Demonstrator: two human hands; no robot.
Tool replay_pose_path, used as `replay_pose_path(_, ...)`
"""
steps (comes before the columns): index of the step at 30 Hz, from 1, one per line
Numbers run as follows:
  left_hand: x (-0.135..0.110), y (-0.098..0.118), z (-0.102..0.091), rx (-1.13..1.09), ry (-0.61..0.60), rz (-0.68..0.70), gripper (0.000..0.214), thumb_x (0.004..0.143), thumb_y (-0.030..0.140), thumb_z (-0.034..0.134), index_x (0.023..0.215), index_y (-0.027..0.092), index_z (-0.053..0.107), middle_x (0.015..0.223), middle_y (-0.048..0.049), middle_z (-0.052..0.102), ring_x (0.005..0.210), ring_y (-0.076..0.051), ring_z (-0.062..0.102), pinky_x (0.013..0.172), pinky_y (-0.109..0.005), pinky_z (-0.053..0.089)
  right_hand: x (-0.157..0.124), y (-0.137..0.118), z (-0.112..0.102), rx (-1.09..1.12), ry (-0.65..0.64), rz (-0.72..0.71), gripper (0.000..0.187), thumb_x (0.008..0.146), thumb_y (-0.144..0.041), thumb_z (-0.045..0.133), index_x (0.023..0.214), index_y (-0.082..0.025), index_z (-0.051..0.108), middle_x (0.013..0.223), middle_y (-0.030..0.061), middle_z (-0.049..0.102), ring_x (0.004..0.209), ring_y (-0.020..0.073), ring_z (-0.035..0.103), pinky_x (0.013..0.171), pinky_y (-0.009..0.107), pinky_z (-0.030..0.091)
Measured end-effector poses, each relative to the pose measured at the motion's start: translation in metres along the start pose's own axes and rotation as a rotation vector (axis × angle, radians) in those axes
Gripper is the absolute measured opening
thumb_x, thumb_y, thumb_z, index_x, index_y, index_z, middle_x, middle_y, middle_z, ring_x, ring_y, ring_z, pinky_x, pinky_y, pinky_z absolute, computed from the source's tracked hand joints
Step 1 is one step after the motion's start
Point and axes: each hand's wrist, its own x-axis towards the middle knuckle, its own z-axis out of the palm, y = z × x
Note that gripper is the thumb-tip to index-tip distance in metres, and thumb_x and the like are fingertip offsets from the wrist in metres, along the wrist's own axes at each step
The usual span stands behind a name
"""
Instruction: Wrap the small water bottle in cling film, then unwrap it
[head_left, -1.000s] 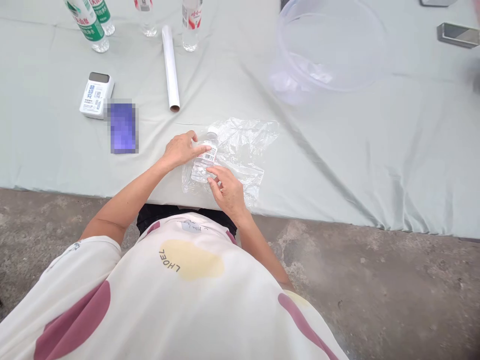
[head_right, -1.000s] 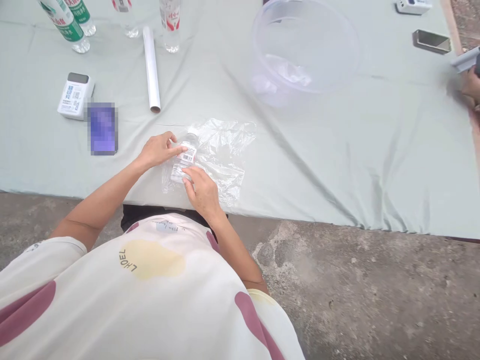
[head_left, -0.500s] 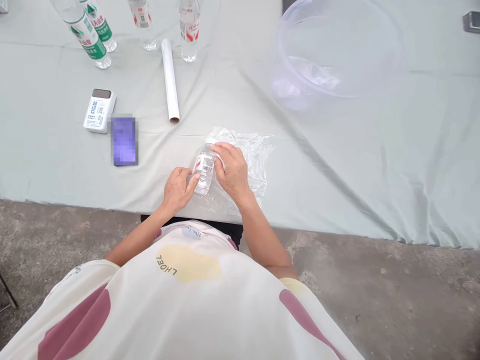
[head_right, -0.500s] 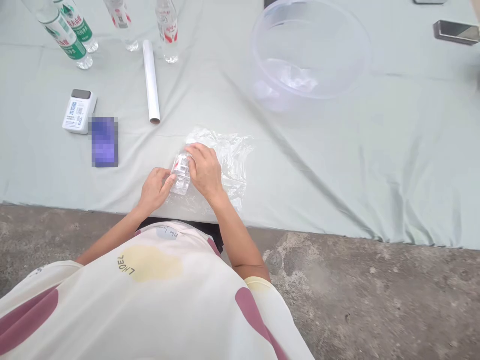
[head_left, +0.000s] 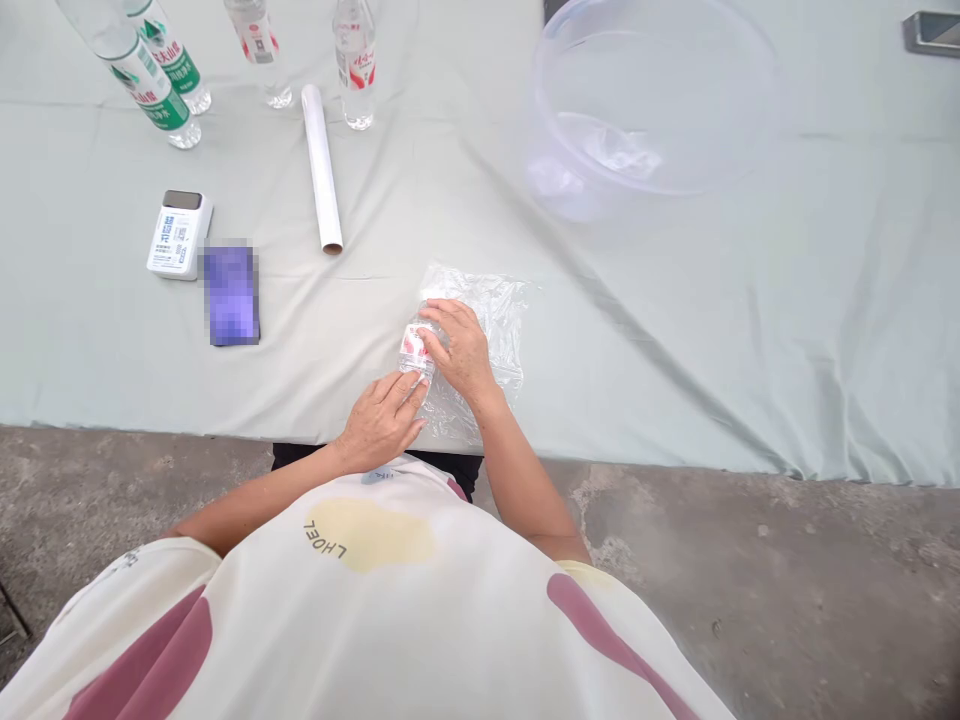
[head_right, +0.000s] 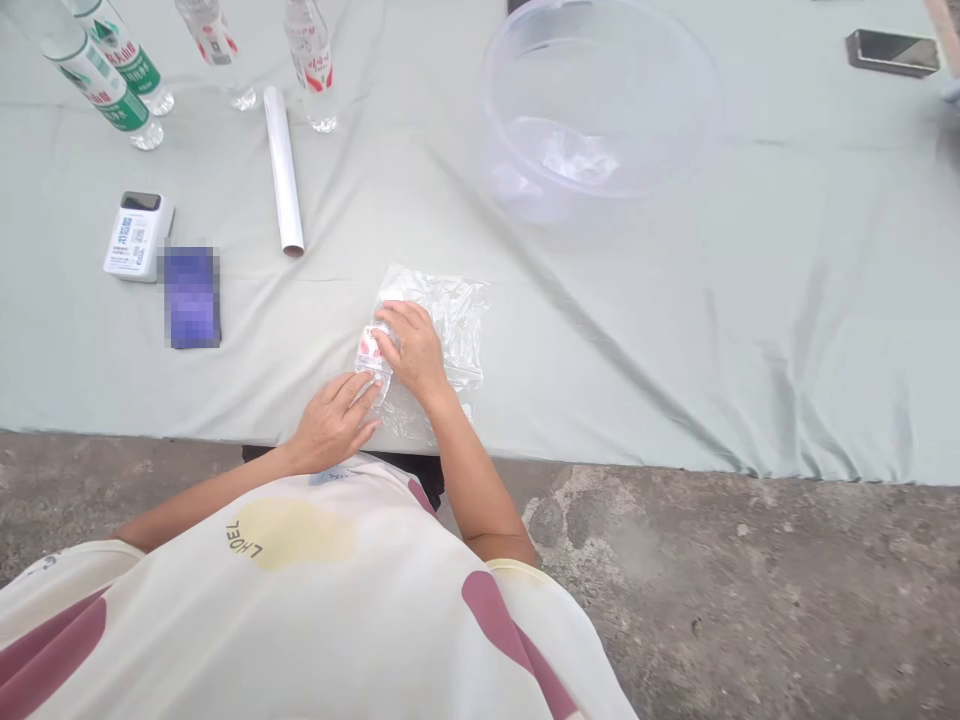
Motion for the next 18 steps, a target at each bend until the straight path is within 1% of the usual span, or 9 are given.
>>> replay_pose_path(3, 0.014, 0.009, 0.006, 0.065, -0.097, 0.132, 0.042, 0.097, 0.03, 0.048, 0.135, 0.015, 0.056, 0.137, -0.0195, 0.057, 0.126, -0.033, 0.054, 0.1, -0.047, 0.044, -0.012, 0.009, -0.012, 0.064, 0.048, 0.085, 0.032, 0.098, -0.039, 0.046, 0.114, -0.023, 0.068, 0.128, 0.0089, 0.067, 0.122, 0.0224, 0.059, 0.105, 0.044, 0.048)
replay_pose_path(7, 0.035, 0.029, 0.016, 0.103, -0.159, 0.302, 0.044, 0.097, 0.026, 0.048, 0.137, 0.01, 0.053, 0.131, -0.0205, 0.06, 0.124, -0.033, 0.053, 0.099, -0.047, 0.04, -0.024, 0.018, -0.037, 0.042, 0.087, 0.195, 0.034, 0.098, -0.043, 0.046, 0.111, -0.021, 0.069, 0.122, 0.0101, 0.07, 0.117, 0.023, 0.063, 0.095, 0.04, 0.053)
replay_pose_path(9, 0.045, 0.041, 0.024, 0.089, -0.196, 0.341, 0.045, 0.095, 0.027, 0.052, 0.137, 0.01, 0.053, 0.123, -0.0206, 0.063, 0.121, -0.033, 0.054, 0.098, -0.047, 0.04, -0.028, 0.018, -0.051, 0.013, 0.153, 0.253, 0.034, 0.098, -0.043, 0.046, 0.109, -0.02, 0.069, 0.117, 0.0104, 0.071, 0.104, 0.0223, 0.066, 0.083, 0.036, 0.055)
replay_pose_path(11, 0.056, 0.053, 0.035, 0.075, -0.243, 0.35, 0.047, 0.092, 0.03, 0.057, 0.134, 0.009, 0.055, 0.116, -0.0215, 0.065, 0.117, -0.034, 0.055, 0.096, -0.048, 0.041, -0.03, 0.014, -0.063, 0.003, 0.191, 0.271, 0.034, 0.099, -0.041, 0.046, 0.109, -0.019, 0.069, 0.11, 0.0093, 0.071, 0.086, 0.0193, 0.066, 0.073, 0.033, 0.054)
replay_pose_path(12, 0.062, 0.06, 0.041, 0.068, -0.263, 0.352, 0.047, 0.091, 0.031, 0.059, 0.132, 0.009, 0.057, 0.115, -0.0221, 0.065, 0.117, -0.035, 0.055, 0.095, -0.049, 0.041, -0.031, 0.011, -0.067, 0.007, 0.169, 0.254, 0.033, 0.099, -0.04, 0.046, 0.11, -0.02, 0.069, 0.108, 0.0083, 0.071, 0.079, 0.0175, 0.064, 0.071, 0.032, 0.053)
replay_pose_path(13, 0.068, 0.066, 0.048, 0.053, -0.274, 0.359, 0.047, 0.089, 0.032, 0.061, 0.13, 0.009, 0.058, 0.116, -0.0226, 0.065, 0.119, -0.037, 0.054, 0.095, -0.05, 0.041, -0.032, 0.008, -0.071, 0.013, 0.112, 0.22, 0.032, 0.098, -0.04, 0.048, 0.112, -0.021, 0.069, 0.108, 0.0073, 0.07, 0.074, 0.0161, 0.062, 0.07, 0.031, 0.053)
replay_pose_path(15, 0.079, 0.081, 0.06, -0.015, -0.273, 0.4, 0.041, 0.086, 0.027, 0.063, 0.124, 0.013, 0.063, 0.124, -0.0212, 0.063, 0.127, -0.037, 0.05, 0.098, -0.051, 0.041, -0.032, 0.005, -0.075, -0.012, -0.044, 0.147, 0.031, 0.096, -0.042, 0.053, 0.115, -0.024, 0.07, 0.112, 0.0062, 0.067, 0.073, 0.0151, 0.06, 0.072, 0.031, 0.052)
replay_pose_path(17, 0.086, 0.094, 0.068, -0.136, -0.294, 0.447, 0.033, 0.079, 0.02, 0.066, 0.112, 0.021, 0.069, 0.126, -0.014, 0.066, 0.13, -0.034, 0.049, 0.1, -0.047, 0.042, -0.034, 0.005, -0.078, -0.106, -0.127, 0.141, 0.032, 0.092, -0.046, 0.06, 0.115, -0.026, 0.071, 0.115, 0.0071, 0.064, 0.078, 0.0167, 0.061, 0.069, 0.032, 0.051)
replay_pose_path(18, 0.088, 0.1, 0.068, -0.2, -0.311, 0.423, 0.028, 0.075, 0.017, 0.068, 0.102, 0.025, 0.071, 0.121, -0.0095, 0.069, 0.127, -0.031, 0.053, 0.1, -0.043, 0.044, -0.036, 0.006, -0.079, -0.158, -0.127, 0.17, 0.033, 0.09, -0.048, 0.063, 0.114, -0.027, 0.072, 0.116, 0.0078, 0.062, 0.08, 0.018, 0.061, 0.066, 0.031, 0.05)
